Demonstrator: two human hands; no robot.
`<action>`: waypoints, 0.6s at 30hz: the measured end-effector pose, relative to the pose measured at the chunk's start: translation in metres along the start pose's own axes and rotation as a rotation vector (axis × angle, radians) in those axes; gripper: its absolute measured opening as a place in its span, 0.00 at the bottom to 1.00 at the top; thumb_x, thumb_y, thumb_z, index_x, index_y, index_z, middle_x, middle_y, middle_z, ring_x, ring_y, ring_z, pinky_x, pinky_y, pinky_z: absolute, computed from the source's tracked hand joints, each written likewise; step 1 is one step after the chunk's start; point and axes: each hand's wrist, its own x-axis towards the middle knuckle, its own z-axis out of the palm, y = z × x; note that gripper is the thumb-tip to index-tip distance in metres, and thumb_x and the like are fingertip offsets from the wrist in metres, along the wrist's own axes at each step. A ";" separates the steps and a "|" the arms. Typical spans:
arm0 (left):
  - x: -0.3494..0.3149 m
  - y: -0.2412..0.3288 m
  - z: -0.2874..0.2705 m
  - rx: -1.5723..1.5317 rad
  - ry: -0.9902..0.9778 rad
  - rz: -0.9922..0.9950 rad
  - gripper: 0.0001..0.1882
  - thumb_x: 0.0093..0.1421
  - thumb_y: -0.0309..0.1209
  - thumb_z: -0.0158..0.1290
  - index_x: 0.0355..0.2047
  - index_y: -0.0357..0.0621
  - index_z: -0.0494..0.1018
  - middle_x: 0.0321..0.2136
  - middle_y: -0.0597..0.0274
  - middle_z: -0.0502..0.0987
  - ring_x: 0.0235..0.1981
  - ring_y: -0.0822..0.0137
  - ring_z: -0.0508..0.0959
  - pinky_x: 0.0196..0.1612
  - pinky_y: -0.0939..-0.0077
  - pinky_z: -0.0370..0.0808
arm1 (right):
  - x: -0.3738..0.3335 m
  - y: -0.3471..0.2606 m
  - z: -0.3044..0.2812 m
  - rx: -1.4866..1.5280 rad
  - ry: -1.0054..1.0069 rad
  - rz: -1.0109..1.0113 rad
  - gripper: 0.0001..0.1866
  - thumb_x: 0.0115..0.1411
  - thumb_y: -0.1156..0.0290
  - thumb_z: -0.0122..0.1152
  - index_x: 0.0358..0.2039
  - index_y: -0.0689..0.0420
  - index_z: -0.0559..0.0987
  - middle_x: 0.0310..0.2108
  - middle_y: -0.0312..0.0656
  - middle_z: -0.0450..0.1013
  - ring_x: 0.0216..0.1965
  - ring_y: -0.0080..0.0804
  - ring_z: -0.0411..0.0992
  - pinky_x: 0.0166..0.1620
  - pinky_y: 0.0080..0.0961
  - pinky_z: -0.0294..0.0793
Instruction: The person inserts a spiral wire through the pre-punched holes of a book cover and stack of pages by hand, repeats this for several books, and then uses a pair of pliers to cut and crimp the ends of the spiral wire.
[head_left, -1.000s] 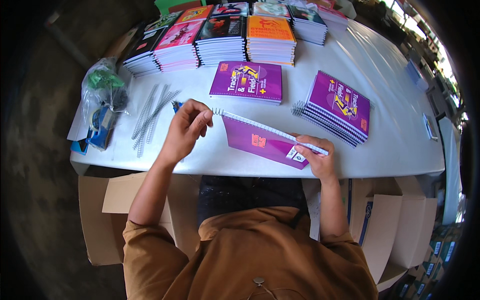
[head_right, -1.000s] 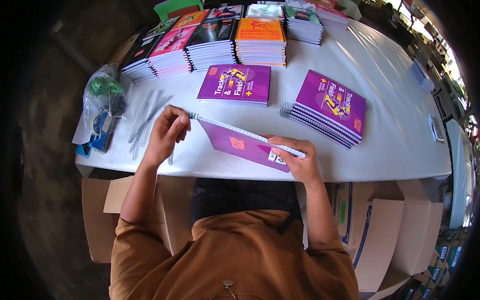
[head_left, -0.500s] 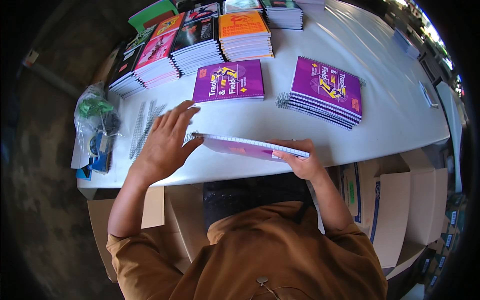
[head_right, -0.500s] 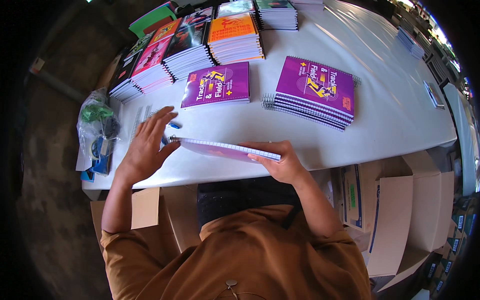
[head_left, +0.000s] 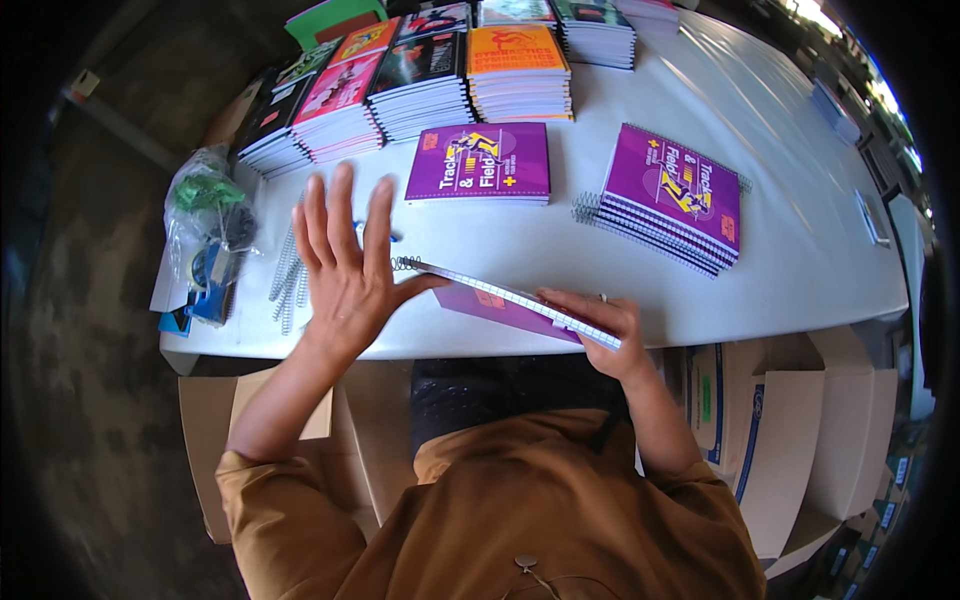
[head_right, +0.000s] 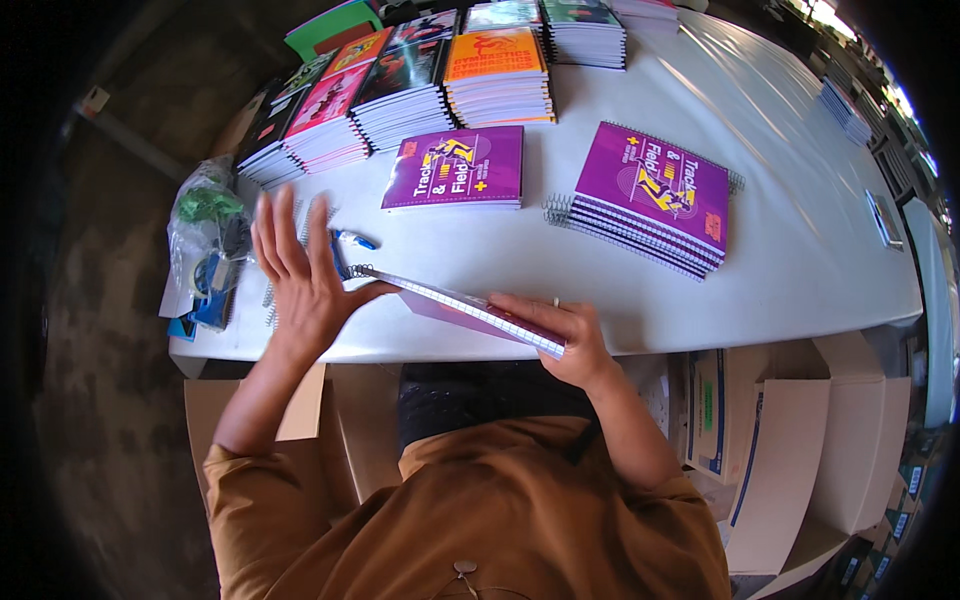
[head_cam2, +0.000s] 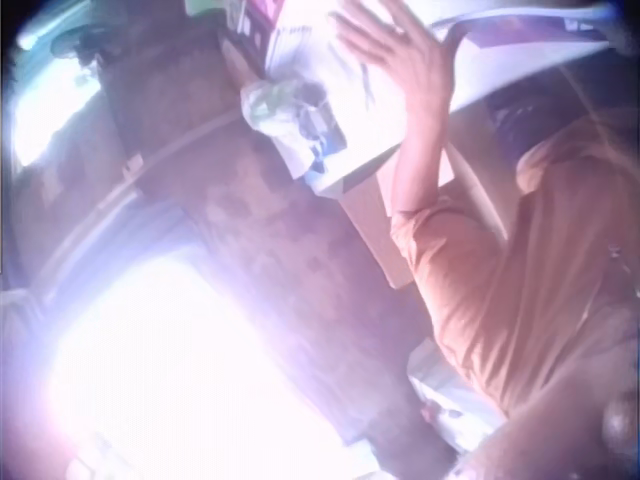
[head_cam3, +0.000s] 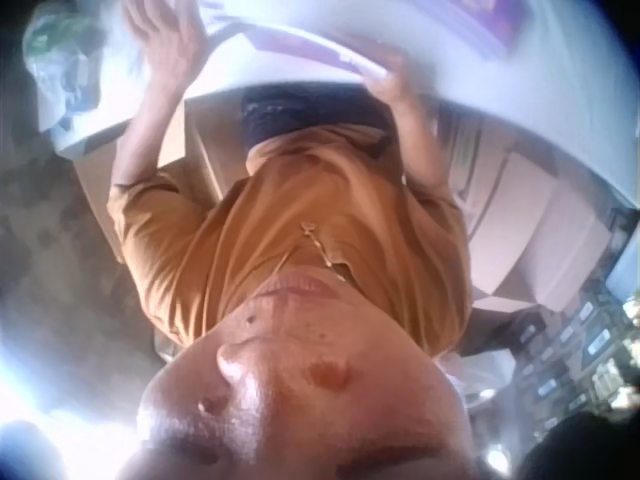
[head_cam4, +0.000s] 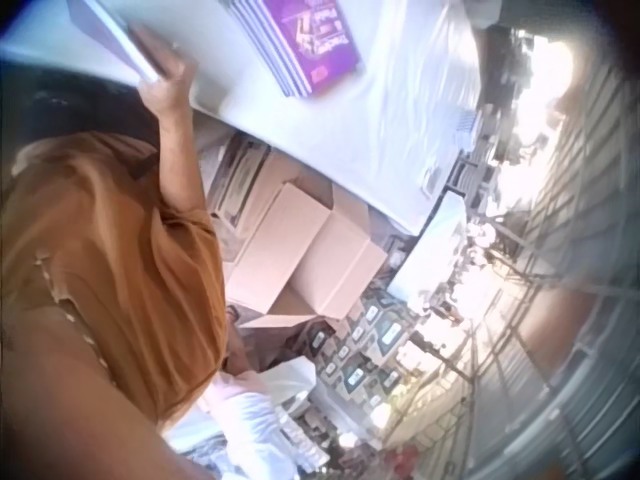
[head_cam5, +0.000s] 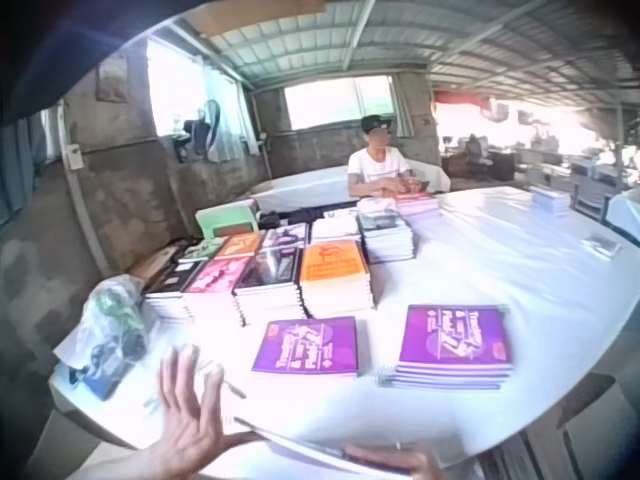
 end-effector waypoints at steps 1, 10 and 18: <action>-0.029 0.005 0.021 -0.122 -0.075 -0.032 0.52 0.45 0.59 0.54 0.58 0.35 0.48 0.57 0.28 0.48 0.60 0.33 0.48 0.58 0.39 0.43 | -0.001 -0.003 0.004 0.034 0.012 0.007 0.15 0.50 0.86 0.53 0.40 0.65 0.77 0.39 0.49 0.76 0.40 0.40 0.76 0.44 0.26 0.73; -0.079 0.009 0.074 -0.263 0.349 -0.191 0.53 0.53 0.69 0.29 0.64 0.37 0.34 0.62 0.33 0.36 0.64 0.39 0.35 0.61 0.42 0.28 | -0.001 -0.024 0.031 -0.090 0.049 -0.099 0.17 0.48 0.83 0.58 0.41 0.60 0.78 0.36 0.46 0.77 0.36 0.36 0.76 0.38 0.27 0.74; -0.086 0.013 0.056 -0.074 0.367 -0.163 0.53 0.56 0.68 0.24 0.61 0.27 0.38 0.61 0.30 0.42 0.63 0.35 0.35 0.58 0.34 0.28 | -0.003 -0.025 0.031 -0.081 0.004 -0.159 0.16 0.47 0.81 0.61 0.40 0.63 0.78 0.35 0.48 0.76 0.36 0.39 0.76 0.39 0.28 0.74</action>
